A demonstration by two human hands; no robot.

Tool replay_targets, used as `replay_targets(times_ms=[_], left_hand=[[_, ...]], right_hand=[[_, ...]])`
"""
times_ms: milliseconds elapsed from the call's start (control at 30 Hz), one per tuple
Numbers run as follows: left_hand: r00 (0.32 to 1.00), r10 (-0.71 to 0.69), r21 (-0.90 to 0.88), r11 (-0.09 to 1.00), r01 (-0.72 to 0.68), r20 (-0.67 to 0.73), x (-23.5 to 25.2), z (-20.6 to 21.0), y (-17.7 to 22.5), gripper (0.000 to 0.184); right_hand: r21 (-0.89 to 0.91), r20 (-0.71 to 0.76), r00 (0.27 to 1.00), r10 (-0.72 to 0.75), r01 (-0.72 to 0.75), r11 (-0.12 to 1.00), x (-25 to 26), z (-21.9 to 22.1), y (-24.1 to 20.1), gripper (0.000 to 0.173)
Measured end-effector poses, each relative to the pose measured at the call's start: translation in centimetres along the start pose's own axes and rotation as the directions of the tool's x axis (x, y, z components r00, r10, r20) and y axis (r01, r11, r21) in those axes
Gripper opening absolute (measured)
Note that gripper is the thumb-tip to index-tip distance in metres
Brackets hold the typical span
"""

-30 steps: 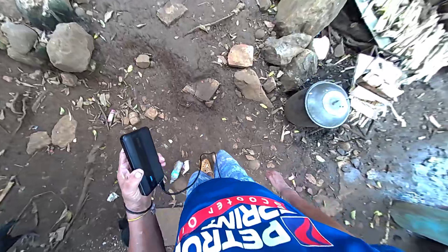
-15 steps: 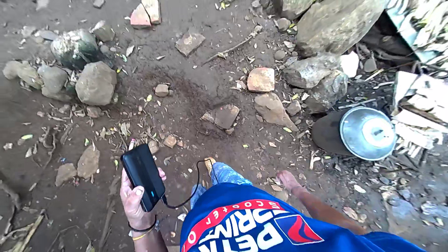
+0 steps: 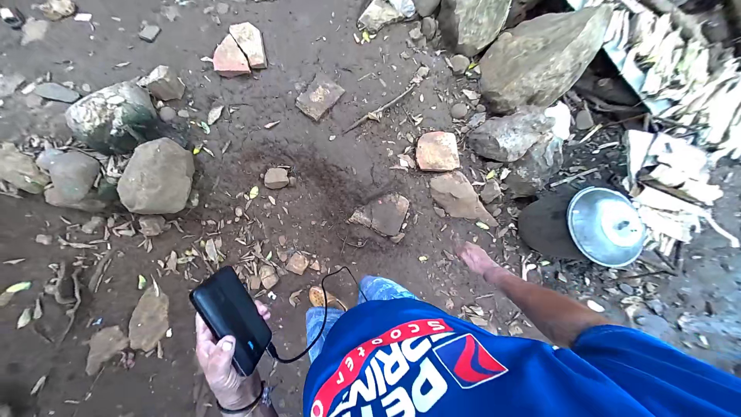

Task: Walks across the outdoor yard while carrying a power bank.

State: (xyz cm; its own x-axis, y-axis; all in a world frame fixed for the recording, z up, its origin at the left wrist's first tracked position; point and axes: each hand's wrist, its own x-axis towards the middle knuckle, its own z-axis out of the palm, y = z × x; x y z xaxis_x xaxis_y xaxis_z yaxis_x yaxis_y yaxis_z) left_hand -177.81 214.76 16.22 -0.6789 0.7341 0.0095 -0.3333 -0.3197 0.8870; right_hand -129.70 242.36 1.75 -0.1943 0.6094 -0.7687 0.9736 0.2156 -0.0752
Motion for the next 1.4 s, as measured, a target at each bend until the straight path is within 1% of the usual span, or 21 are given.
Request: replay_targets(times_ms=[67,133,200,267,367,500,567,667,733,800,867,933,967,1000,1033,1133,1200,1267,1300,1367,1400], left_hand=[[0.999,-0.023,0.011,1.0,0.022,0.039,3.0,-1.5,0.7,0.079],[0.996,-0.044,0.021,0.999,0.043,0.072,6.1,-2.4,1.1,0.078],[0.995,-0.074,0.025,0.997,0.072,0.073,9.2,-3.0,1.3,0.08],[0.994,-0.091,0.02,0.996,0.09,0.068,12.7,-3.1,1.0,0.079],[0.988,-0.126,-0.015,0.992,0.128,0.087,18.9,-2.9,-0.4,0.075],[0.984,-0.134,-0.055,0.988,0.141,0.115,28.8,-0.9,-3.1,0.071],[0.981,-0.128,-0.073,0.987,0.14,0.144,34.4,0.8,-4.3,0.071],[0.971,-0.16,-0.11,0.977,0.181,0.178,42.6,4.9,-4.2,0.069],[0.964,-0.202,-0.13,0.966,0.226,0.174,47.0,7.9,-2.3,0.067],[0.966,-0.203,-0.14,0.964,0.225,0.158,51.0,10.4,0.1,0.063],[0.973,-0.181,-0.113,0.974,0.197,0.144,54.4,12.1,2.2,0.06],[0.982,-0.163,-0.093,0.981,0.172,0.098,56.9,13.2,3.8,0.057],[0.985,-0.154,-0.095,0.982,0.161,0.075,58.3,13.7,4.3,0.057],[0.988,-0.145,-0.107,0.983,0.15,0.053,59.9,14.0,4.7,0.057],[0.99,-0.134,-0.127,0.982,0.139,0.043,61.5,14.2,4.9,0.056],[0.994,-0.107,-0.174,0.979,0.109,0.021,66.6,15.0,4.4,0.05],[0.993,-0.117,-0.206,0.972,0.115,0.003,70.3,15.6,3.8,0.05],[0.991,-0.129,-0.228,0.965,0.131,0.026,74.9,15.7,2.9,0.052],[0.989,-0.139,-0.227,0.963,0.148,0.056,77.5,15.6,2.4,0.052],[0.975,-0.18,-0.203,0.958,0.204,0.128,82.8,15.6,1.8,0.051],[0.966,-0.204,-0.165,0.959,0.231,0.161,86.0,15.6,2.0,0.051]], right_hand=[[-0.087,0.125,0.992,0.029,-0.018,0.996,-1.5,2.4,-2.4,0.032],[-0.096,0.222,0.974,0.035,-0.014,0.995,-2.6,4.5,-4.8,0.033],[-0.091,0.282,0.959,0.005,0.021,0.996,-2.5,6.9,-6.3,0.031],[-0.058,0.313,0.95,0.005,0.014,0.998,-1.6,7.7,-8.3,0.031],[0.027,0.301,0.954,-0.002,-0.006,1.0,1.6,6.3,-10.9,0.029],[0.049,0.262,0.965,-0.019,0.007,0.999,8.9,0.9,-14.0,0.03],[0.059,0.229,0.973,-0.026,0.013,0.998,13.5,-3.5,-15.3,0.031],[0.094,0.16,0.986,-0.044,0.029,0.995,19.1,-12.8,-16.8,0.032],[0.162,0.096,0.995,-0.021,0.005,0.987,21.4,-20.9,-17.6,0.032],[0.191,0.009,1.0,0.005,-0.007,0.982,23.2,-30.4,-18.4,0.033],[0.077,-0.068,0.995,-0.067,0.072,0.994,25.3,-39.8,-19.3,0.032],[-0.011,-0.118,0.983,-0.139,0.138,0.99,27.5,-47.9,-20.8,0.03],[-0.018,-0.179,0.969,-0.17,0.169,0.985,29.0,-51.5,-21.8,0.028],[-0.025,-0.285,0.932,-0.223,0.225,0.974,30.8,-54.6,-22.8,0.026],[-0.019,-0.358,0.898,-0.258,0.269,0.963,32.3,-57.8,-24.5,0.029],[0.016,-0.476,0.805,-0.353,0.409,0.912,35.8,-66.0,-31.0,0.034],[0.12,-0.499,0.787,-0.362,0.476,0.871,37.3,-70.1,-36.6,0.036],[0.189,-0.516,0.755,-0.405,0.561,0.806,39.0,-73.8,-42.3,0.036],[0.183,-0.544,0.712,-0.444,0.617,0.765,40.4,-75.9,-45.2,0.036],[0.073,-0.624,0.583,-0.52,0.706,0.704,43.4,-81.6,-50.5,0.034],[0.043,-0.627,0.565,-0.537,0.713,0.7,44.0,-85.8,-53.1,0.035]])
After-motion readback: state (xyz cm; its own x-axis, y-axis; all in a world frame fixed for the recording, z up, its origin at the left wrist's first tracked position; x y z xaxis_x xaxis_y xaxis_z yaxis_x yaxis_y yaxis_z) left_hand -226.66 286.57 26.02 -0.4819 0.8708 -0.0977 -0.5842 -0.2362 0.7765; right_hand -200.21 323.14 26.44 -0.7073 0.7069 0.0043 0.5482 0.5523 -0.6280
